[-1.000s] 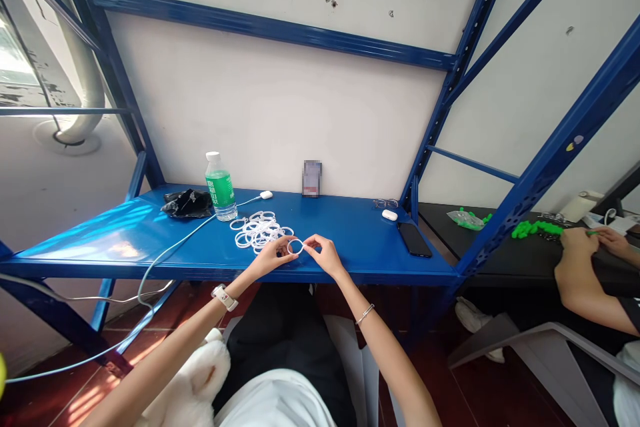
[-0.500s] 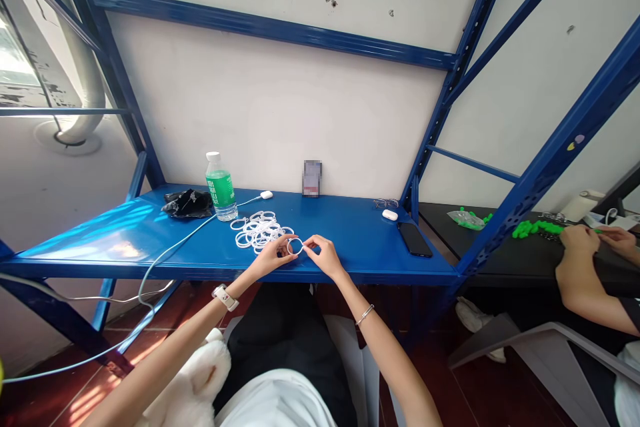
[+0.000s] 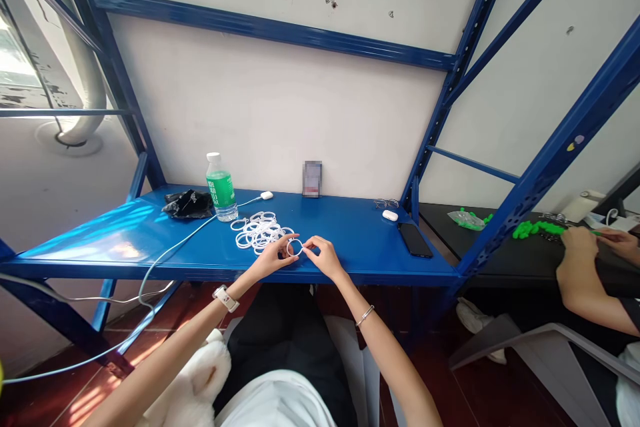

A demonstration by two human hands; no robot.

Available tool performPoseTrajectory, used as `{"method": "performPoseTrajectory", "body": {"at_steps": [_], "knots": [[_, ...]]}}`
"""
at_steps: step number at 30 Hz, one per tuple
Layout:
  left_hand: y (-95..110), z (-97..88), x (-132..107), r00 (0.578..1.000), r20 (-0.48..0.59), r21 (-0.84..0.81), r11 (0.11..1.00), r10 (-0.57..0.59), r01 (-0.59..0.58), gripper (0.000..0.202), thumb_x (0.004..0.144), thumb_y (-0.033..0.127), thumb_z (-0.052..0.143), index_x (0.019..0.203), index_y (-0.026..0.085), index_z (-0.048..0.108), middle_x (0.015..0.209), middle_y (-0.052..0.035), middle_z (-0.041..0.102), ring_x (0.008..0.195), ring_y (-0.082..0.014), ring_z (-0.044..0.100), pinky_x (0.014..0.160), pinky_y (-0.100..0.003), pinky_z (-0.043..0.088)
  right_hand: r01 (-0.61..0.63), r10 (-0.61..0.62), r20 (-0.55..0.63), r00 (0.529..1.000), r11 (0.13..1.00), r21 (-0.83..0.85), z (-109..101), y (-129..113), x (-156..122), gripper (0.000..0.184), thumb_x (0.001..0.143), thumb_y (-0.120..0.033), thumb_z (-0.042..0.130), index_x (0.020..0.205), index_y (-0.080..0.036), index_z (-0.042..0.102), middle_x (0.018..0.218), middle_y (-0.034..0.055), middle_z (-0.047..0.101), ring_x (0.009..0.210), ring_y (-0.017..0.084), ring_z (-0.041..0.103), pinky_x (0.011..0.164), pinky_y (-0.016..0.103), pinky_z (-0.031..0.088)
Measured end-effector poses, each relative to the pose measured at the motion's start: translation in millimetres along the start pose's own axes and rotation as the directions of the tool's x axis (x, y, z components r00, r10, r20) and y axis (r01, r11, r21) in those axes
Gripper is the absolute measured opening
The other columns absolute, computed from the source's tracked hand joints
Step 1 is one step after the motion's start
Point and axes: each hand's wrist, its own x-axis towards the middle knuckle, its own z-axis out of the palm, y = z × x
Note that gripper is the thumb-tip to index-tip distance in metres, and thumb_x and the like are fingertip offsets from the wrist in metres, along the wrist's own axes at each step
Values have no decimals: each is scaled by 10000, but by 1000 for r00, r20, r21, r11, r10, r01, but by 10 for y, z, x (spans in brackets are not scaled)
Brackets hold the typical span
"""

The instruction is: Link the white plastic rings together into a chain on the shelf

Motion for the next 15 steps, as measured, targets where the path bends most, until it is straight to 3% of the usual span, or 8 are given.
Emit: {"method": "performPoseTrajectory", "body": {"at_steps": [6,12,15], "knots": [[-54,36,-4,995,-32,182,980,93,-86,407,832,434,569,1162,197,574,847,-31,573,691,-148,532,631,-269,472,34,-32,30,999,998,-55,64,8,-15,159,894,-335,544,862,-223,653,853,45,655,825,200,620,764,325,504],[-142,114,-21,986,-98,312,945,134,-98,377,880,387,525,1224,242,575,1136,-85,567,1081,-251,548,925,-393,467,64,-63,7,998,991,-115,86,10,-21,159,914,-317,519,875,-235,649,877,47,662,884,214,616,820,349,492],[-153,131,-33,988,-92,335,938,128,-90,360,893,376,519,1224,248,581,1210,-88,568,1143,-269,541,964,-414,459,65,-65,2,998,988,-138,83,3,-33,163,923,-313,506,899,-240,650,885,50,667,885,219,613,816,359,491]]}}
